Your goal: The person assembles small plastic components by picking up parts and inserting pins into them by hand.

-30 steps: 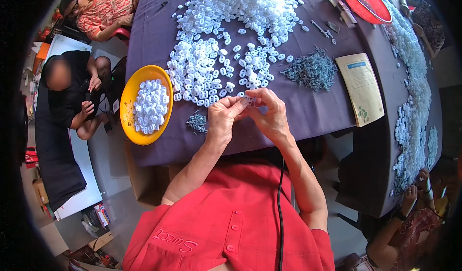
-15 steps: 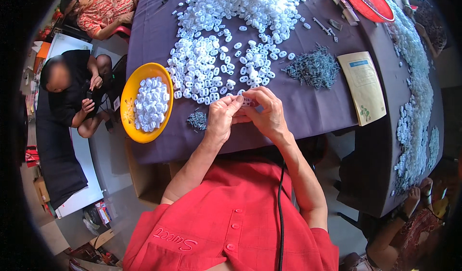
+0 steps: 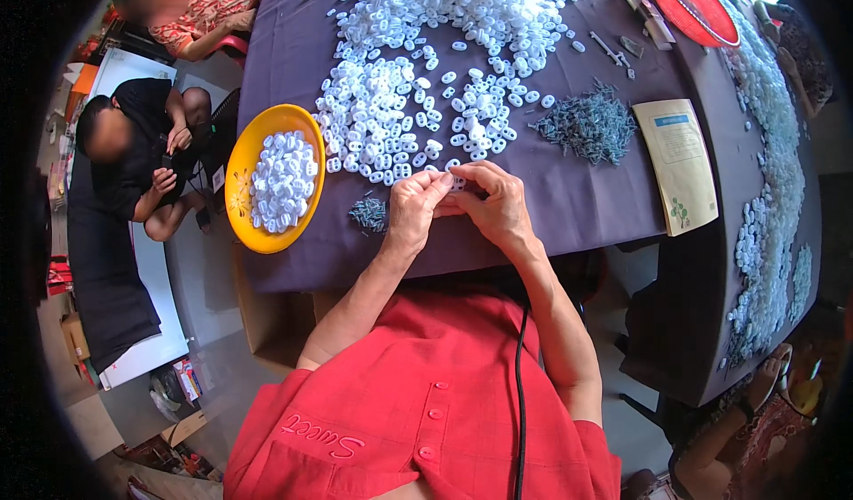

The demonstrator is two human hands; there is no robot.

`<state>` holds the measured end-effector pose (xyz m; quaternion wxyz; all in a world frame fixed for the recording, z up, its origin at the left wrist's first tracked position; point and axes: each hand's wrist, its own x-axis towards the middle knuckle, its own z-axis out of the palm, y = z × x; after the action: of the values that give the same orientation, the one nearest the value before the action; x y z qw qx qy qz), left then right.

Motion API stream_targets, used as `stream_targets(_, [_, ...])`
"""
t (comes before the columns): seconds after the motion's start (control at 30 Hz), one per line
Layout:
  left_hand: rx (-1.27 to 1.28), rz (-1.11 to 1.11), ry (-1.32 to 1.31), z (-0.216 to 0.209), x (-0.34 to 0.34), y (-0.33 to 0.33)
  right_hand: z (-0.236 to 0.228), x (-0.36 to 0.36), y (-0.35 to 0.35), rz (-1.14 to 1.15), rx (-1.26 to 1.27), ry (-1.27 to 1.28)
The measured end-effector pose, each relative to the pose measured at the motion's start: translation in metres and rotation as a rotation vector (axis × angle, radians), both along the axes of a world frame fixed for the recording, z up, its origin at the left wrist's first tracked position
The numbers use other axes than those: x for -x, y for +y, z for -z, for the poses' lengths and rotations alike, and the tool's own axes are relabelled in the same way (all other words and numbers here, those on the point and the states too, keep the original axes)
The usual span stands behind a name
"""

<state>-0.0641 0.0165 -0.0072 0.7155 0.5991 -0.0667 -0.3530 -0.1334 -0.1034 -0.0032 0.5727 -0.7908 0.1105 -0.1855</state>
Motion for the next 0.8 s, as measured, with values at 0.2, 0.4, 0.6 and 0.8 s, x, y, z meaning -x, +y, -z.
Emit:
stream_targets(0.2, [0.029,-0.026,0.030,0.002,0.003,0.001,0.007,0.000,-0.001,0.001,0.025,-0.030])
stream_targets(0.4, [0.069,-0.041,0.075,0.004,0.002,0.002,0.002,0.000,0.001,-0.004,0.084,-0.030])
stream_targets(0.6, [0.087,-0.044,0.072,0.006,0.003,0.003,0.005,0.001,0.000,-0.010,0.112,-0.049])
stream_targets(0.8, [0.073,-0.059,0.044,0.007,0.005,0.002,0.010,0.002,-0.001,0.011,0.188,-0.089])
